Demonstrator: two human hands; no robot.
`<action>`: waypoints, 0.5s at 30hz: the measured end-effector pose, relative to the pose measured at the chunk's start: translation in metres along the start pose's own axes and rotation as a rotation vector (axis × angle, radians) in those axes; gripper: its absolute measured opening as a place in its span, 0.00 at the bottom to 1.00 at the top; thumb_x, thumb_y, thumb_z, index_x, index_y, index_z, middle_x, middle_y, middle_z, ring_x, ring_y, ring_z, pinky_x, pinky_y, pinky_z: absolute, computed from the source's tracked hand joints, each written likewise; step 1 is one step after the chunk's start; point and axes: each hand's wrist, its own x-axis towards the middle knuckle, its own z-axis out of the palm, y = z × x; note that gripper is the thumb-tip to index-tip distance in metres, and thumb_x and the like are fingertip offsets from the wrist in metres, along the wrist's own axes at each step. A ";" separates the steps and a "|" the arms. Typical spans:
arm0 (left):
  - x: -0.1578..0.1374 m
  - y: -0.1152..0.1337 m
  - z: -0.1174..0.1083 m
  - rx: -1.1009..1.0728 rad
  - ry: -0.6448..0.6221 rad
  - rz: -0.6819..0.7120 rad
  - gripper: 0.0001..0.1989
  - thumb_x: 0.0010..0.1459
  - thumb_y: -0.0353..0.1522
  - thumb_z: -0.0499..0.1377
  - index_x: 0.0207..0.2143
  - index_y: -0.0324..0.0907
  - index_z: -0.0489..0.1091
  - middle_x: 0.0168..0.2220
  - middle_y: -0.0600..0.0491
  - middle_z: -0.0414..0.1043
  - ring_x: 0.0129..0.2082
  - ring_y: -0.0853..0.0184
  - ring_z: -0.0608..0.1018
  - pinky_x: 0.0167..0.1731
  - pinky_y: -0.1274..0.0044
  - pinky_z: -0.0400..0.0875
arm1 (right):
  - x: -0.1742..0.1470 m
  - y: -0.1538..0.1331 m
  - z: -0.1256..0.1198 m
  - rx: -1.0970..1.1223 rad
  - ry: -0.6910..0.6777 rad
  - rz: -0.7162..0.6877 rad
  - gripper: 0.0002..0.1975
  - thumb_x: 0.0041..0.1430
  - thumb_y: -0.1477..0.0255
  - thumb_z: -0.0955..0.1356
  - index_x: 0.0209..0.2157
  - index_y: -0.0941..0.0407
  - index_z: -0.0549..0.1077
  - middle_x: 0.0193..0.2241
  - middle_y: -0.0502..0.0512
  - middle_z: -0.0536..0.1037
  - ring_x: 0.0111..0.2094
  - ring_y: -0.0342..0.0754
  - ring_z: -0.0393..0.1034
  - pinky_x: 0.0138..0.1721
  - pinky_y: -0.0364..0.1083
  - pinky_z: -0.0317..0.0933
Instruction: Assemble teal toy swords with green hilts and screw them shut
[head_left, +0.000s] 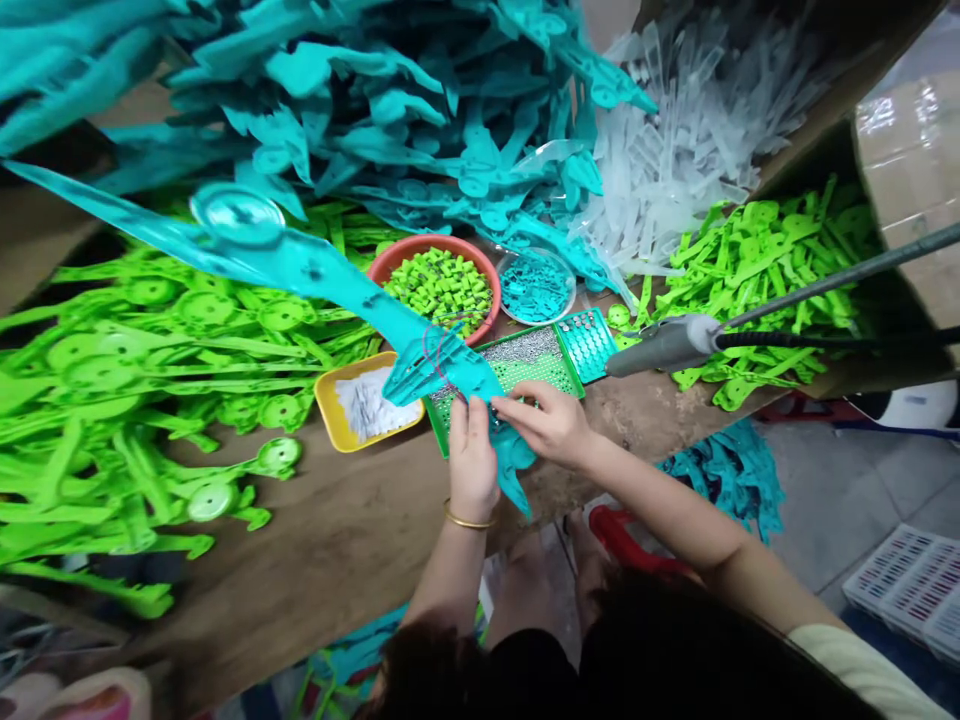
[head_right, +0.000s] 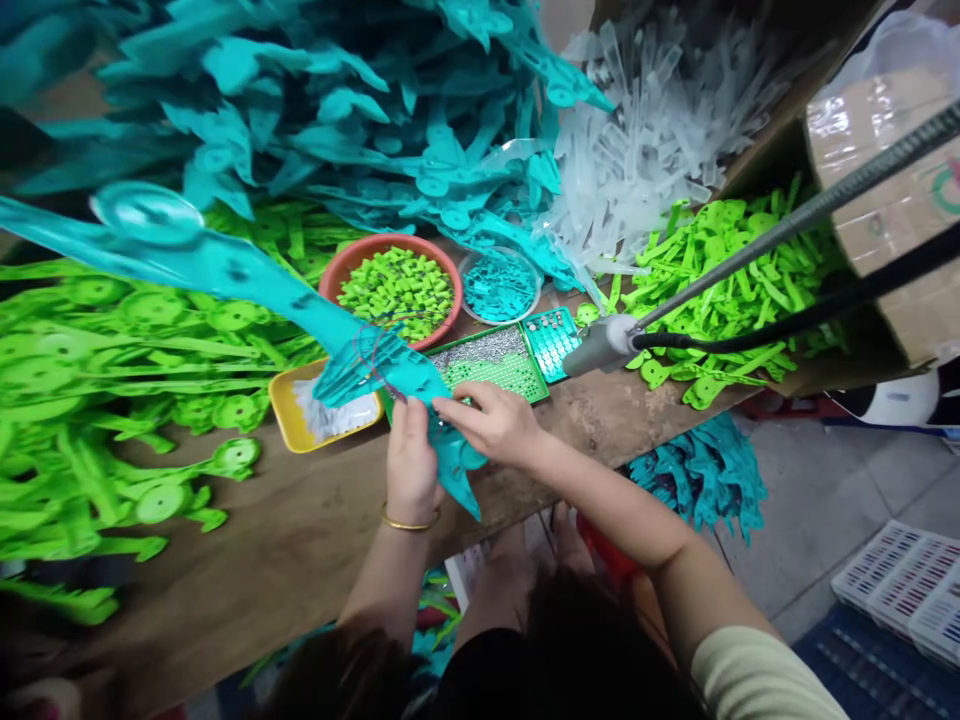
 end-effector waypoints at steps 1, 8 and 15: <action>0.000 0.000 -0.001 -0.040 -0.023 -0.055 0.22 0.53 0.51 0.60 0.42 0.45 0.65 0.41 0.52 0.71 0.45 0.64 0.75 0.44 0.75 0.71 | -0.002 0.009 0.002 0.055 0.005 0.078 0.14 0.66 0.70 0.61 0.46 0.52 0.75 0.40 0.56 0.77 0.41 0.44 0.71 0.40 0.43 0.69; -0.004 0.000 -0.013 -0.128 -0.039 -0.164 0.22 0.49 0.44 0.66 0.42 0.46 0.63 0.30 0.54 0.73 0.34 0.61 0.80 0.31 0.71 0.77 | 0.001 0.115 0.007 -0.159 0.113 0.787 0.16 0.65 0.72 0.60 0.47 0.62 0.74 0.43 0.65 0.74 0.46 0.52 0.68 0.51 0.52 0.63; -0.007 -0.010 -0.017 -0.106 -0.033 -0.187 0.22 0.48 0.44 0.66 0.40 0.46 0.62 0.29 0.55 0.73 0.27 0.64 0.79 0.27 0.73 0.76 | 0.009 0.148 0.012 -0.162 -0.021 0.721 0.12 0.62 0.70 0.64 0.42 0.57 0.78 0.43 0.60 0.74 0.46 0.52 0.68 0.48 0.48 0.63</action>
